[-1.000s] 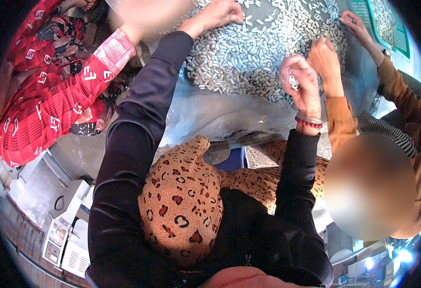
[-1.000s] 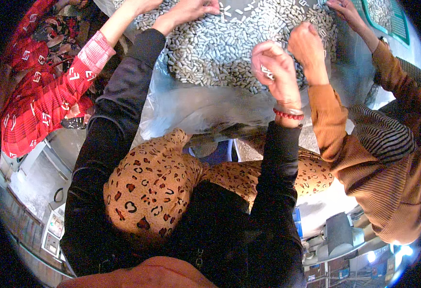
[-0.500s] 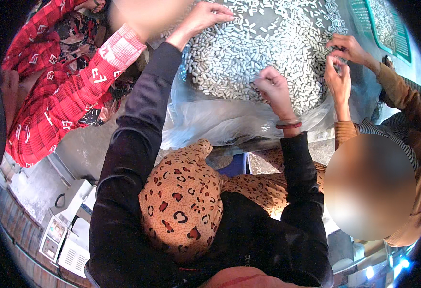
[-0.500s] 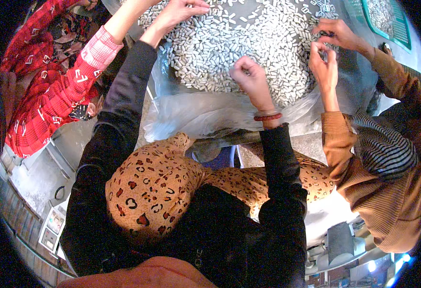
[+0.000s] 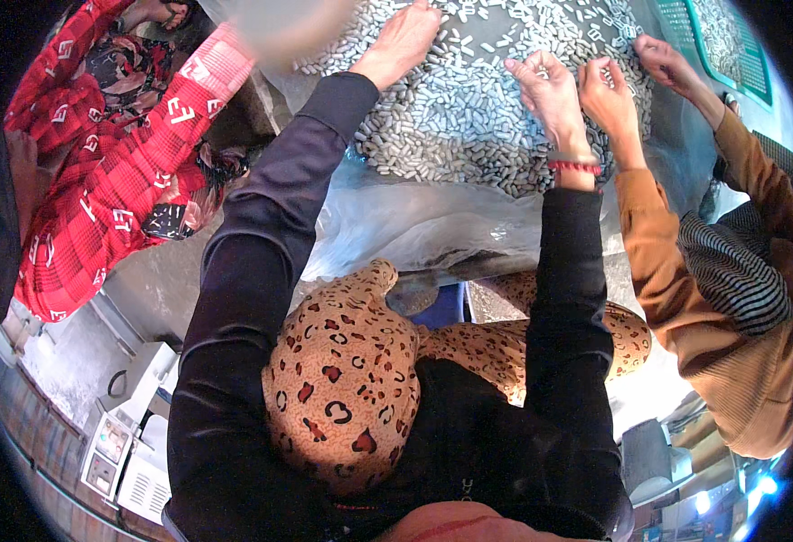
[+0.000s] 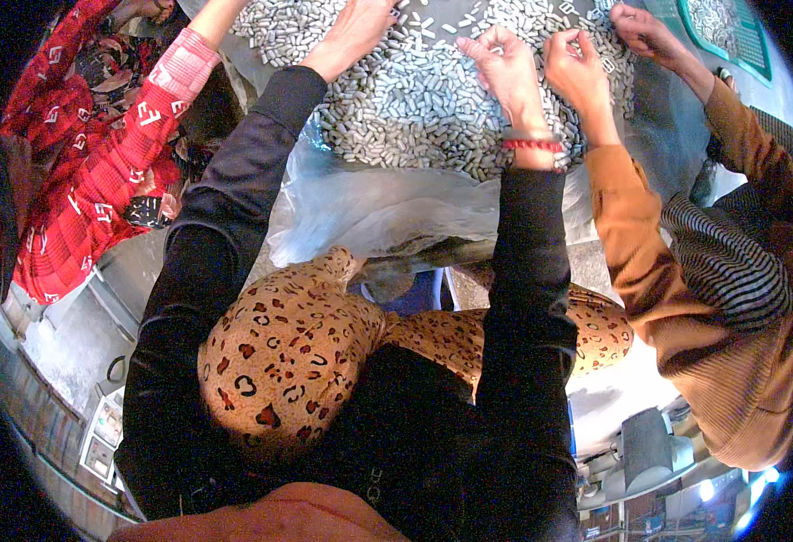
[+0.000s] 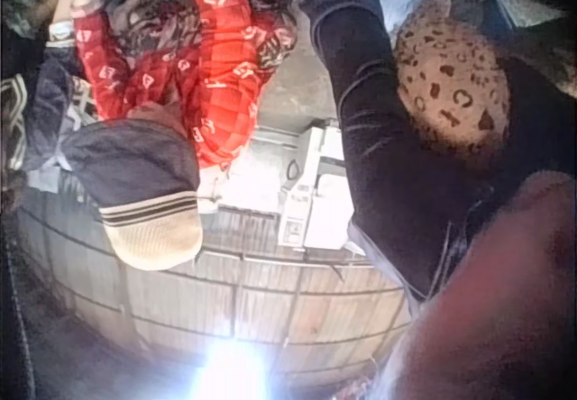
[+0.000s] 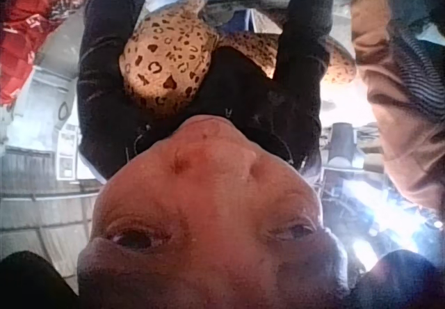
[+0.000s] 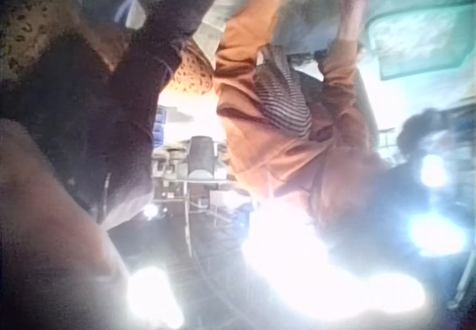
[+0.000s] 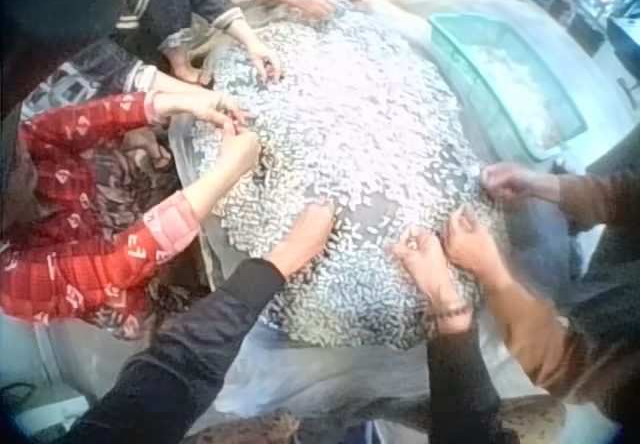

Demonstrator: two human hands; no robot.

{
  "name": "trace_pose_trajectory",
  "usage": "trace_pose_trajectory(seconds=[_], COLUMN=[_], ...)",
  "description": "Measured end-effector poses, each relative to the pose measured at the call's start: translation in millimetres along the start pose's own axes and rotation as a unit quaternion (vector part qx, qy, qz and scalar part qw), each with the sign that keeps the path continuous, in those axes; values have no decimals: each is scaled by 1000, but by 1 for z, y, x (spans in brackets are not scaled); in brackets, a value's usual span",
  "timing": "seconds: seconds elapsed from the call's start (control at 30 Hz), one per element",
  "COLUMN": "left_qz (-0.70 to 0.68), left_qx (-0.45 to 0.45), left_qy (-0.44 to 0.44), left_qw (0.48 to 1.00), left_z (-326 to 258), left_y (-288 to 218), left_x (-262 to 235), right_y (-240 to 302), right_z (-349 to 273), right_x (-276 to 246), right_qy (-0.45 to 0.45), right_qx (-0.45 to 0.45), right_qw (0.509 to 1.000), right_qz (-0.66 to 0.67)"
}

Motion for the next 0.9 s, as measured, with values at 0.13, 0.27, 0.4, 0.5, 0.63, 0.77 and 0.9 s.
trace_pose_trajectory(seconds=[0.13, 0.27, 0.4, 0.5, 0.63, 0.77, 0.9], left_qz=[20, -110, -244, -337, -514, -790, -839], left_qx=[49, -105, -300, -328, -395, -313, -264], left_qy=[-6, 135, 74, 53, 129, 90, 74], left_qw=[999, 979, 919, 881, 751, 519, 470], left_z=[-2, 14, 5, -2, -14, -15, -10], left_y=[9, 5, 39, 39, 18, -3, -15], left_x=[0, -7, -24, -42, -59, -68, -81], right_y=[11, 1, 23, 24, 23, 12, 13], right_z=[10, 14, -22, -47, -42, -5, 14], right_x=[13, 57, 123, 135, 89, 38, 2], right_qy=[-47, -14, -22, -7, -60, -73, -13], right_qx=[-161, -200, -279, -272, -227, -285, -280], right_qw=[912, 833, 836, 852, 858, 854, 754], right_qz=[-375, -515, -473, -447, -457, -430, -595])
Point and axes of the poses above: each hand's wrist, its own z-axis towards the middle knuckle, its own x-axis out of the palm, y = z × x, the point moved 7 cm from there along z, towards the middle knuckle, and after that the axes turned 9 degrees about -y, right-handed, at the moved point
